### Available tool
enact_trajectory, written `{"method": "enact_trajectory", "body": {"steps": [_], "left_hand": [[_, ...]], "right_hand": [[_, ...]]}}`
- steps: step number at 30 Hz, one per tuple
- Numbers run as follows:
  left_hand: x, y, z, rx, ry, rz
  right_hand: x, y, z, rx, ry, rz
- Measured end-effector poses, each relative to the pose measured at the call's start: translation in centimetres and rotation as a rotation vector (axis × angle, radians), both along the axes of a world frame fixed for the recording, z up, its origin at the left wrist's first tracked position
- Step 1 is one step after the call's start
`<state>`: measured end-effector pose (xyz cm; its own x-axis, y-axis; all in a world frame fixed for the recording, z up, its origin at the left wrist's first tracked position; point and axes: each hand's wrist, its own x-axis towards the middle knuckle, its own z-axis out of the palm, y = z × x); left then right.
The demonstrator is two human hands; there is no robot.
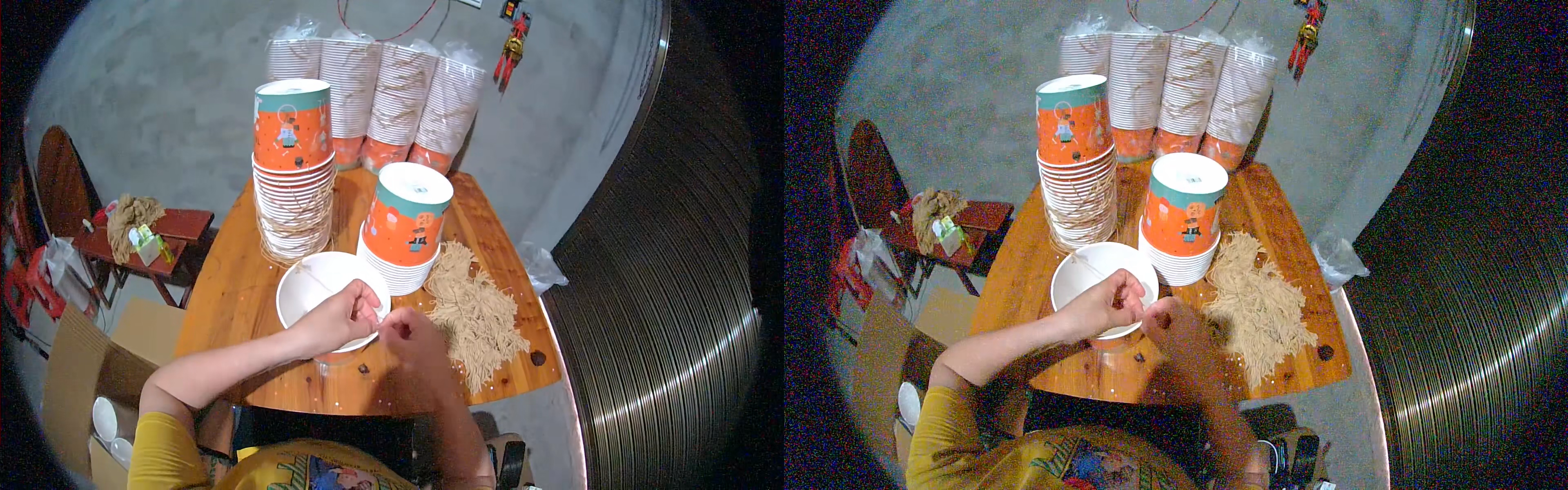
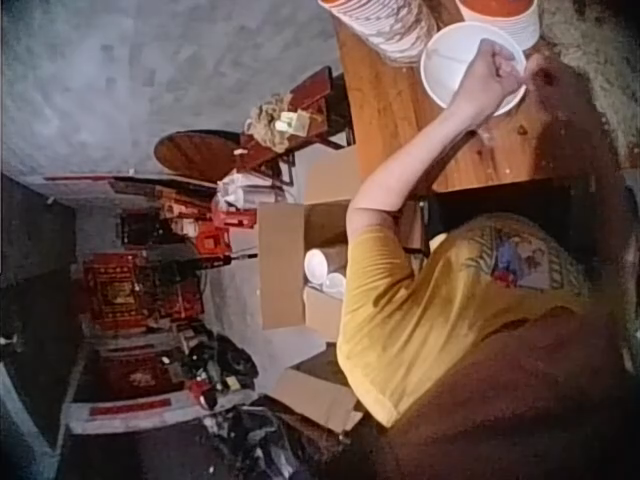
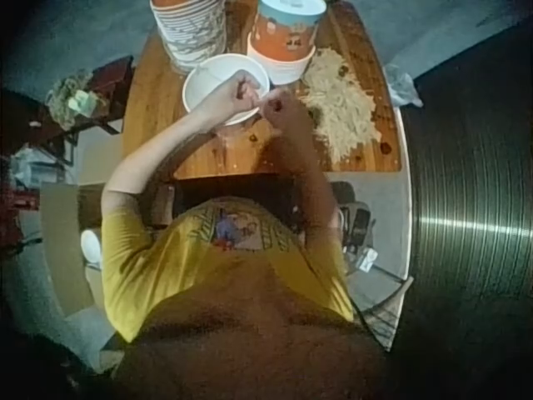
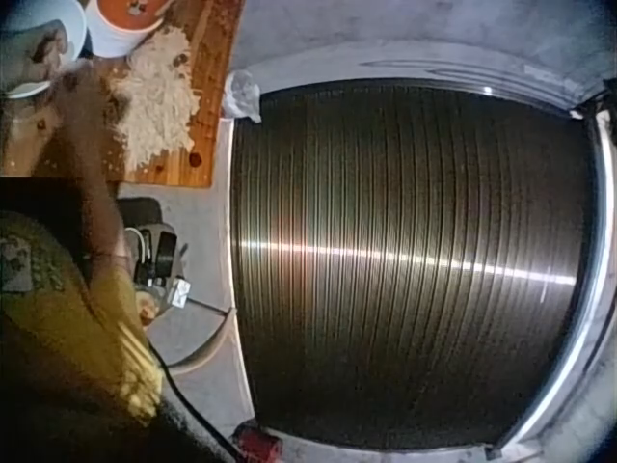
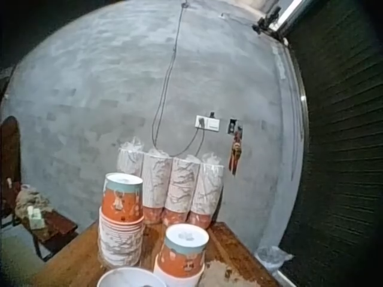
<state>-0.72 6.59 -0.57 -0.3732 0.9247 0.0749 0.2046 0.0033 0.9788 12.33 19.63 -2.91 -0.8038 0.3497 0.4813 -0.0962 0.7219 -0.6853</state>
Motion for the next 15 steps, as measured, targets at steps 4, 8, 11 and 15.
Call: {"method": "enact_trajectory", "body": {"steps": [4,8,11,15], "left_hand": [[-0.1,0.0,0.1,-0.018,-0.021,-0.006],[-0.3,0.1,-0.3,-0.037,-0.055,0.002],[-0.4,0.1,-0.4,-0.041,-0.043,-0.003],[-0.4,0.0,-0.4,-0.050,-0.057,-0.020]], "right_hand": [[0.0,1.2,0.7,-0.598,-0.252,0.119],[0.0,0.4,0.3,-0.643,-0.124,0.113],[0.2,0.0,-0.5,-0.288,-0.003,0.049],[-0.1,-0.3,-0.6,-0.086,0.125,0.030]]}}
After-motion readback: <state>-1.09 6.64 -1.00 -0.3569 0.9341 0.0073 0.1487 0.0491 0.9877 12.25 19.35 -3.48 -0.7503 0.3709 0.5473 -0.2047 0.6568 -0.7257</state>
